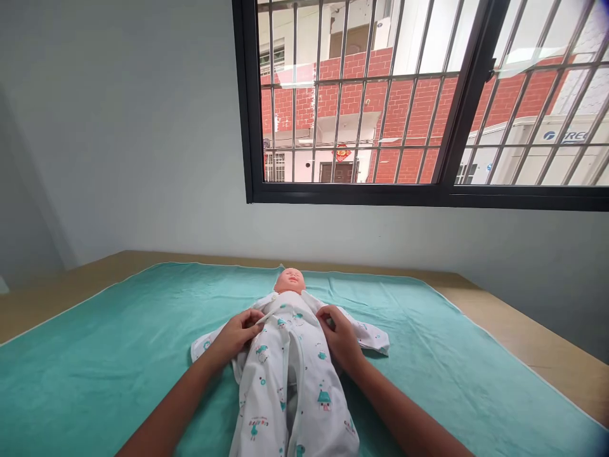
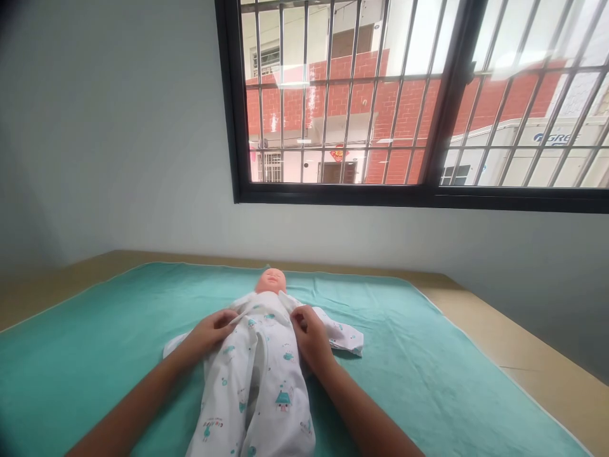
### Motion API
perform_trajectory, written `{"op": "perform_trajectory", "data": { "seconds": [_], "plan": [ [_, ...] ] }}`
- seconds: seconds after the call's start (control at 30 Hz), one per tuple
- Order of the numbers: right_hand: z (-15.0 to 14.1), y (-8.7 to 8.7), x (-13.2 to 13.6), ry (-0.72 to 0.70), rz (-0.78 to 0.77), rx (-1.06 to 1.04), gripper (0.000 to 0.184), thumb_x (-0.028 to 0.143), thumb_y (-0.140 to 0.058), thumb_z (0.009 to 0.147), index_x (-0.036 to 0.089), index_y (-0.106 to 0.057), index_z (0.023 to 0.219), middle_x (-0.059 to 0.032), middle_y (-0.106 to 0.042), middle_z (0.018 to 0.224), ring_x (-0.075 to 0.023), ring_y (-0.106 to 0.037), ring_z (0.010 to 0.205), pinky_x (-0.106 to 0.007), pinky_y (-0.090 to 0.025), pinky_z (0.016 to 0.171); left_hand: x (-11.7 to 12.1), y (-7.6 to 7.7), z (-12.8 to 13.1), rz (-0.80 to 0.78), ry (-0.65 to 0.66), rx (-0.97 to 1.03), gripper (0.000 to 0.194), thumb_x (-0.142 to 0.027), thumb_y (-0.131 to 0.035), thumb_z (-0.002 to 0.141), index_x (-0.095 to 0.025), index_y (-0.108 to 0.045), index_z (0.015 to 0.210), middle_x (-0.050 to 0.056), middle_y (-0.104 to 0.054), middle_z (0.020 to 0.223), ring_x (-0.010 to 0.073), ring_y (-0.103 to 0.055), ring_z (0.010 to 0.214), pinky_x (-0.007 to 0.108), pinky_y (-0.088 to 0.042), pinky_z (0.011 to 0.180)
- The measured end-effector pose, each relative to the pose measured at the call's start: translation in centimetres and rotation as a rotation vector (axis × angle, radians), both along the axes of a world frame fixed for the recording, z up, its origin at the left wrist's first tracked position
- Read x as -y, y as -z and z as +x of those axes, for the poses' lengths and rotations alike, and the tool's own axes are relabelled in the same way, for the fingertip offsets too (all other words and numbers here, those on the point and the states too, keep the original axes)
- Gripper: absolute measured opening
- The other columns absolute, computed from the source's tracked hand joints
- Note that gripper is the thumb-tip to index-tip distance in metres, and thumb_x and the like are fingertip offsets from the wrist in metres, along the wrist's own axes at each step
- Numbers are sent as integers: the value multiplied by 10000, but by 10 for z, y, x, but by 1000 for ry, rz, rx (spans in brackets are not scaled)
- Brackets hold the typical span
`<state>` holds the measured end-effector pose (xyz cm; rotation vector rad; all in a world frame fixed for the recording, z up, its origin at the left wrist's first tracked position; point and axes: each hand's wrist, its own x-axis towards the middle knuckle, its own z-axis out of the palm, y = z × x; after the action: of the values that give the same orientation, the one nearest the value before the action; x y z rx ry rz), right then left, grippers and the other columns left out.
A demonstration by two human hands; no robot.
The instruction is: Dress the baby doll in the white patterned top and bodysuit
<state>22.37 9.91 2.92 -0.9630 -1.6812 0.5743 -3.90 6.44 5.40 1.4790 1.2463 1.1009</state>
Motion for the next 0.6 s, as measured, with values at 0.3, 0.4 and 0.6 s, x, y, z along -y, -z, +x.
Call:
{"op": "perform_trajectory", "data": {
  "seconds": [0.3,0.4,0.6],
  "plan": [
    [41,-11,-5,-392,-660,151,410,547,-564,818,171,-640,673,6,-607,607,-121,-516,515,-231,-388,497,16,-8,-14,-309,216,127,419,-574,-632,782,-169,-602,888,10,-636,786,136,-587,682,252,-454,645],
    [48,-22,0,-540,-739,136,230,385,-729,675,167,-711,748,-11,-676,702,-148,-594,608,-249,-466,573,18,-9,-22,-403,294,158,359,-477,-675,766,-184,-618,965,41,-675,885,180,-642,782,281,-489,681],
    [43,-25,6,-515,-701,129,158,260,-772,573,167,-728,693,1,-681,673,-174,-615,639,-261,-495,585,18,-9,-15,-293,356,53,592,-192,-820,519,-217,-669,1091,74,-711,1018,288,-648,981,360,-531,807]
  ]
}}
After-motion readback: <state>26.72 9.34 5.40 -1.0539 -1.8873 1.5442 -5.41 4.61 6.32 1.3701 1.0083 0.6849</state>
